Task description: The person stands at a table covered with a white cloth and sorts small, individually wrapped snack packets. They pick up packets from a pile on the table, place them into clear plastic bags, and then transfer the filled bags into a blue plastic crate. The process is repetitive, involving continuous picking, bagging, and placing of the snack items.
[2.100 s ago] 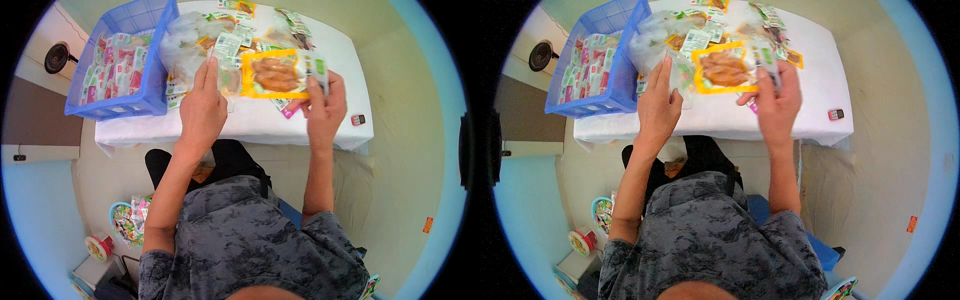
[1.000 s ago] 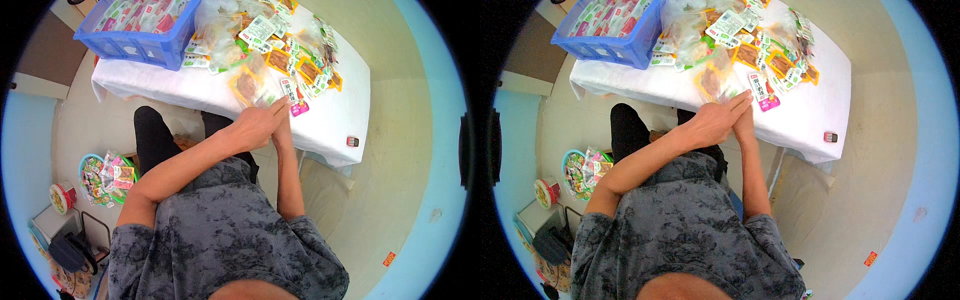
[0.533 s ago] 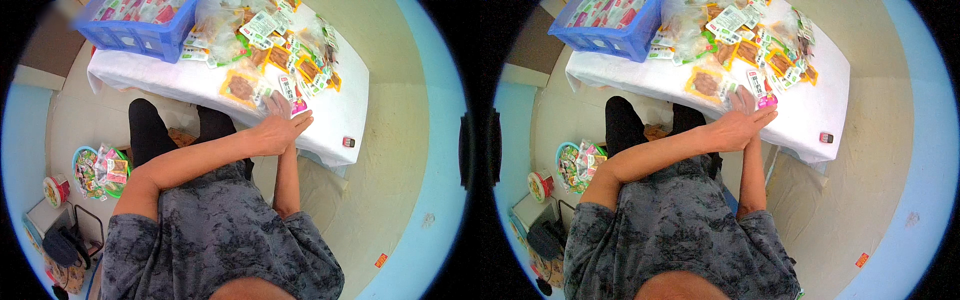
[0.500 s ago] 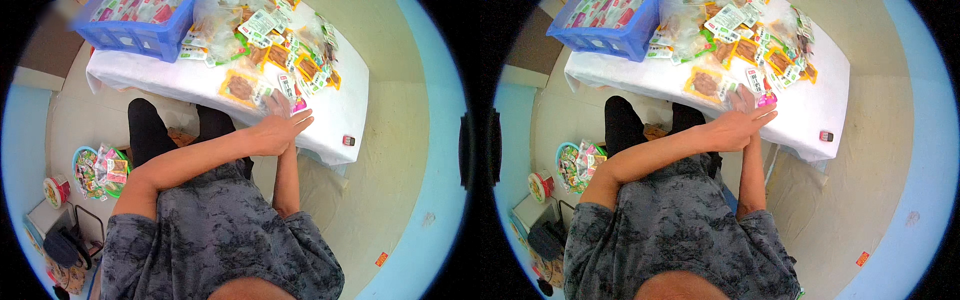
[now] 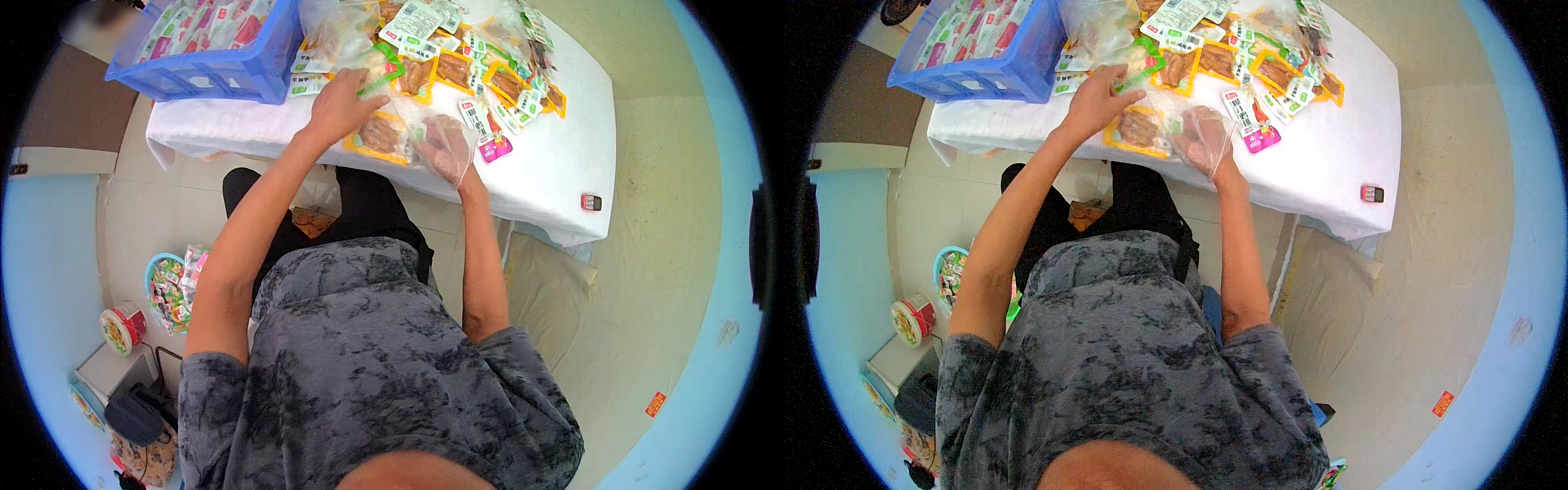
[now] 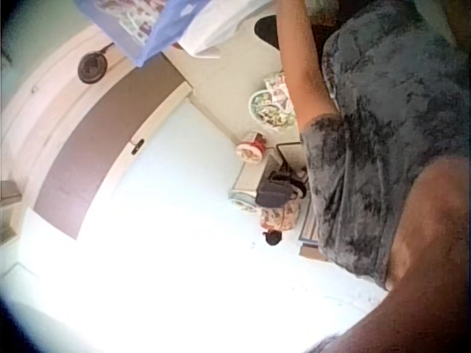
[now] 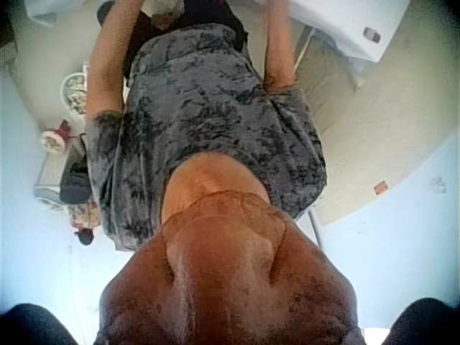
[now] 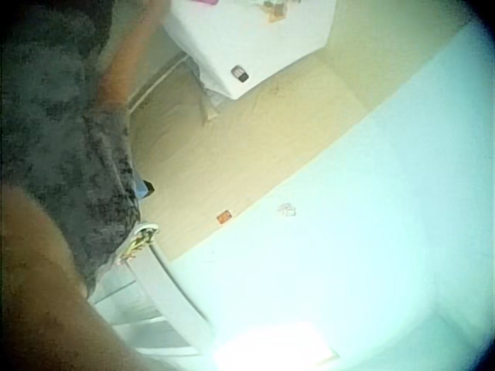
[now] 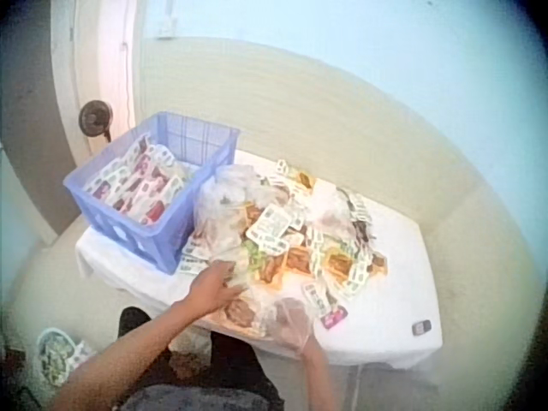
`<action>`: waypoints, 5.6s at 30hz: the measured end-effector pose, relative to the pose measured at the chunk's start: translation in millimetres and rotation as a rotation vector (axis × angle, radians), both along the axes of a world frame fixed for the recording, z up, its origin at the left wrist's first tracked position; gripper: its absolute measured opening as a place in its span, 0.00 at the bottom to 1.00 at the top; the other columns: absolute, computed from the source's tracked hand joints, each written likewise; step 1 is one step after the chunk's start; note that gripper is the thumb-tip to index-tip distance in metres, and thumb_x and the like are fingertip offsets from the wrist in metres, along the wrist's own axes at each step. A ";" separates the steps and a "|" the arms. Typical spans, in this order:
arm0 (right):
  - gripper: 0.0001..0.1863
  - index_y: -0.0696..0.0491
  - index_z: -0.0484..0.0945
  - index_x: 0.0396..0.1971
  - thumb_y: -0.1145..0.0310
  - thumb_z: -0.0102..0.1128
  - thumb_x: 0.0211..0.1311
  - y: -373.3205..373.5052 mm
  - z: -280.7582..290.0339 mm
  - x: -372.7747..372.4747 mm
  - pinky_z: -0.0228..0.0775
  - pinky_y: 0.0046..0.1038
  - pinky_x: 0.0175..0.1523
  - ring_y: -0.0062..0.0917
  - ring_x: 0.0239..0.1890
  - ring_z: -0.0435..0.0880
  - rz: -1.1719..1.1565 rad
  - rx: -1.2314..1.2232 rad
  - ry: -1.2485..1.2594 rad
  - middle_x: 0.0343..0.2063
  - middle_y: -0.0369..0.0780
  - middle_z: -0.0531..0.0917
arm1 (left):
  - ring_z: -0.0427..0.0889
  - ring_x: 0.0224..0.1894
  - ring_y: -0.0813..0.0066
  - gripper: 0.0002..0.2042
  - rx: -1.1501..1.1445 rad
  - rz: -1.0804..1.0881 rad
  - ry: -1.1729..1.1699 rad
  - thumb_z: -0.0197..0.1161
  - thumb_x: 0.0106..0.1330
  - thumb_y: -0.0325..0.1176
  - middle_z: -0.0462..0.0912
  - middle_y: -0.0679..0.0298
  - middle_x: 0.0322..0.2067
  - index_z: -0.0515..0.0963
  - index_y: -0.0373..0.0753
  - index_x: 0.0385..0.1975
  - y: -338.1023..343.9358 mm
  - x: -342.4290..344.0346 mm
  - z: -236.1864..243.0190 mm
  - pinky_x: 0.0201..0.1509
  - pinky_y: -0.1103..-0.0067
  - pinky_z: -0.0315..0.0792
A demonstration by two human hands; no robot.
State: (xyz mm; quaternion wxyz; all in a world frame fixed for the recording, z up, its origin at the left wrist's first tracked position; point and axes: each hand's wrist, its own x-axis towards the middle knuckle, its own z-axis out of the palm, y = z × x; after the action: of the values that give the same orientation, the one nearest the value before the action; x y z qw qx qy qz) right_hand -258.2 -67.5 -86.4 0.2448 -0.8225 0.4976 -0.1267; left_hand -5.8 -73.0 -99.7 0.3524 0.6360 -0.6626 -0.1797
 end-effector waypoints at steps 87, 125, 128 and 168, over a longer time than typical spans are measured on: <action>0.46 0.46 0.70 0.65 0.58 0.79 0.41 -234.1 57.1 -60.9 0.68 0.43 0.64 0.36 0.68 0.69 -0.055 0.077 0.540 0.64 0.43 0.73 | 0.59 0.74 0.54 0.24 -0.114 -0.280 -0.545 0.56 0.71 0.38 0.64 0.53 0.70 0.70 0.48 0.68 41.0 -31.3 6.8 0.75 0.55 0.50; 0.24 0.58 0.75 0.57 0.74 0.69 0.61 47.4 95.6 -17.5 0.85 0.24 0.34 0.20 0.39 0.86 -0.488 0.286 -1.183 0.42 0.38 0.86 | 0.82 0.50 0.74 0.22 0.465 -0.278 1.243 0.68 0.67 0.31 0.82 0.59 0.51 0.74 0.32 0.59 74.4 -73.4 89.1 0.44 0.76 0.84; 0.27 0.59 0.73 0.61 0.73 0.68 0.62 51.2 95.8 -13.0 0.86 0.25 0.34 0.21 0.40 0.86 -0.499 0.328 -1.226 0.43 0.39 0.86 | 0.83 0.48 0.74 0.22 0.493 -0.296 1.291 0.68 0.66 0.30 0.83 0.59 0.50 0.74 0.32 0.59 77.6 -67.4 83.5 0.42 0.77 0.84; 0.06 0.55 0.83 0.39 0.69 0.64 0.66 67.1 68.2 -73.1 0.48 0.17 0.17 0.08 0.14 0.60 -0.814 0.257 -1.078 0.19 0.27 0.75 | 0.83 0.26 0.60 0.29 0.072 -0.124 -0.090 0.71 0.59 0.56 0.82 0.60 0.21 0.78 0.35 0.46 42.5 -100.9 76.9 0.30 0.65 0.74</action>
State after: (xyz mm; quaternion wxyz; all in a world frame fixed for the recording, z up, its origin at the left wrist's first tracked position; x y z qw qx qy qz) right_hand -331.3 -0.4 -18.2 0.4867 -0.3566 0.5869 -0.5398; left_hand -106.8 -30.5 -22.7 0.2873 0.6135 -0.7089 -0.1962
